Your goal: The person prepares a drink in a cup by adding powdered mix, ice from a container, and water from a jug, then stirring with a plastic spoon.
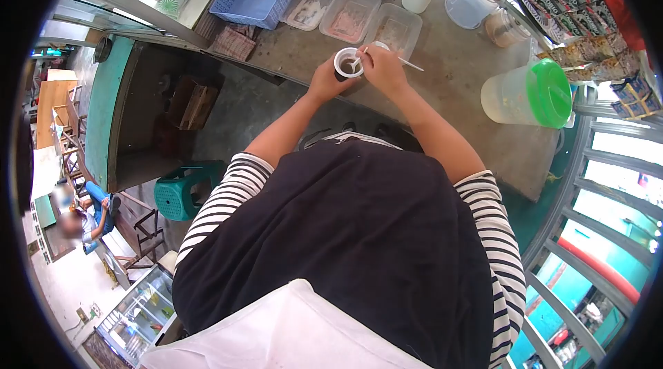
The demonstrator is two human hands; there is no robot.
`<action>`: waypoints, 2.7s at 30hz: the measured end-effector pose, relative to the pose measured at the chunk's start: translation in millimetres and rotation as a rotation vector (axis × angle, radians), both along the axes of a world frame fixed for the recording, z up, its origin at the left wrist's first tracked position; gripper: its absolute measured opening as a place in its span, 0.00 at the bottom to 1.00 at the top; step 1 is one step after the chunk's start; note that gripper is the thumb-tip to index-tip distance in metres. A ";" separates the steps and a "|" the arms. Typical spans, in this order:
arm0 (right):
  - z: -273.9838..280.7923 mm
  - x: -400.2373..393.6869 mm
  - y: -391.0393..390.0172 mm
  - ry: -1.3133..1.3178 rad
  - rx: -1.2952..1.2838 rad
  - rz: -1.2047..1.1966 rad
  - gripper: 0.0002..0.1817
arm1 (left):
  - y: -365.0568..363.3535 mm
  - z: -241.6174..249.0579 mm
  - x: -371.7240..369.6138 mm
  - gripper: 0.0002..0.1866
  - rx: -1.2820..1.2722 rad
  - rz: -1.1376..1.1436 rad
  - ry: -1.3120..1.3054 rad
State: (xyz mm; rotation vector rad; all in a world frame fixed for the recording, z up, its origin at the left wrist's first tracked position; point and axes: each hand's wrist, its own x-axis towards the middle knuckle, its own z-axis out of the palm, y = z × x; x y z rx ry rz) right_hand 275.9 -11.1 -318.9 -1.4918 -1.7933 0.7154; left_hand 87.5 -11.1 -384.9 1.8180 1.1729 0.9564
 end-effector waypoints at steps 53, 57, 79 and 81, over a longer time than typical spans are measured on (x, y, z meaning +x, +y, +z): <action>37.7 -7.4 25.1 -0.438 0.028 0.318 0.09 | 5.5 -9.5 -7.0 0.31 0.033 -0.079 0.001; 26.9 -6.9 28.7 -0.475 0.054 0.363 0.08 | 3.9 -5.5 -5.3 0.32 0.008 -0.073 -0.028; -6.2 14.1 10.4 -0.220 0.080 0.143 0.08 | 2.2 -0.6 -3.0 0.30 0.015 -0.031 -0.018; 2.7 16.1 12.5 -0.223 0.034 0.194 0.08 | 3.7 -2.7 -4.2 0.31 0.011 -0.044 -0.007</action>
